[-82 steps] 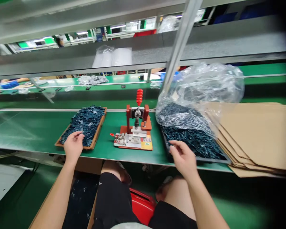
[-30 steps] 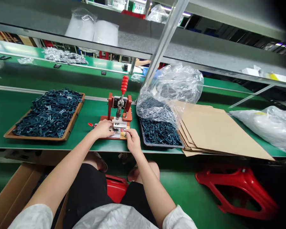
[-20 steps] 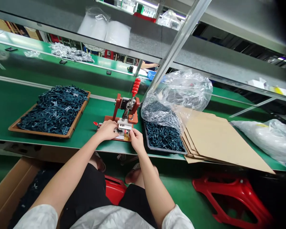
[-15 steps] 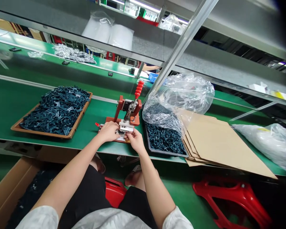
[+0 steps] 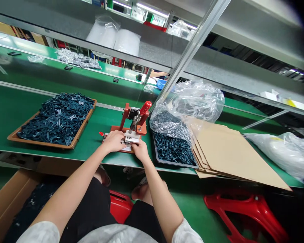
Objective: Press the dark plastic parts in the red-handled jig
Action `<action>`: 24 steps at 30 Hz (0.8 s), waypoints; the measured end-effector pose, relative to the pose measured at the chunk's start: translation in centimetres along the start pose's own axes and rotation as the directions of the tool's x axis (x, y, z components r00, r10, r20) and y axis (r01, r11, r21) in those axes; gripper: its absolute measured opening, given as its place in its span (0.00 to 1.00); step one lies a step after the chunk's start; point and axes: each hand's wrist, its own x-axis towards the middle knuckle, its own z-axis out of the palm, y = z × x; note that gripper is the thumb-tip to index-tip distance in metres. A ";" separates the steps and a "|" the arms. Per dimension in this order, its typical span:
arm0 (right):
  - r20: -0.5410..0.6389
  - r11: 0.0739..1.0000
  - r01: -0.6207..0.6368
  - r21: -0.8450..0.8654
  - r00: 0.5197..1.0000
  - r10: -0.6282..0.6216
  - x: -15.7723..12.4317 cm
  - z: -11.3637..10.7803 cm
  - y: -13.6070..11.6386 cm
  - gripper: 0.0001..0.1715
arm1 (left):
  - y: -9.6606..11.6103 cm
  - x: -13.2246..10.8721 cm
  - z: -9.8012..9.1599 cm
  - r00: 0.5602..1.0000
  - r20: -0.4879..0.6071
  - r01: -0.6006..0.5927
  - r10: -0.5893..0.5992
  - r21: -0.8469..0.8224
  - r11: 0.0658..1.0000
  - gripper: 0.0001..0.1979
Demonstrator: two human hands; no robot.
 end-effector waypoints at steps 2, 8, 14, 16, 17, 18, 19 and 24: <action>-0.014 1.000 0.013 0.013 1.000 -0.013 0.0 0.1 -0.4 0.16 | -0.1 0.0 0.1 1.000 -0.005 -0.005 0.005 -0.005 1.000 0.14; 0.004 0.997 0.057 0.045 0.998 -0.057 0.3 0.1 -0.7 0.18 | -0.2 -0.1 0.1 1.000 -0.015 -0.026 0.026 0.002 1.000 0.13; 0.016 0.998 0.059 -0.024 0.998 -0.059 0.2 0.6 0.0 0.15 | -0.2 -0.2 0.1 0.999 -0.010 -0.039 0.039 0.004 0.999 0.12; 0.018 0.996 0.078 -0.044 0.997 -0.078 0.2 0.7 0.0 0.14 | -0.2 -0.2 0.2 0.999 -0.016 -0.041 0.041 0.006 0.999 0.12; 0.017 0.995 0.086 -0.048 0.996 -0.086 0.2 0.7 -0.1 0.14 | -0.1 -0.2 0.2 0.999 -0.020 -0.042 0.043 0.007 0.999 0.11; 0.013 0.995 0.091 -0.049 0.996 -0.090 0.2 0.7 -0.2 0.14 | -0.1 -0.3 0.2 0.999 -0.024 -0.043 0.043 0.007 0.999 0.11; 0.008 0.995 0.092 -0.047 0.996 -0.091 0.2 0.7 -0.3 0.14 | -0.1 -0.3 0.2 0.999 -0.028 -0.043 0.044 0.008 0.999 0.11; 0.005 0.996 0.071 -0.050 0.997 -0.071 0.0 0.7 -0.9 0.15 | 0.2 -0.5 0.0 0.998 -0.040 -0.039 0.040 0.018 0.999 0.11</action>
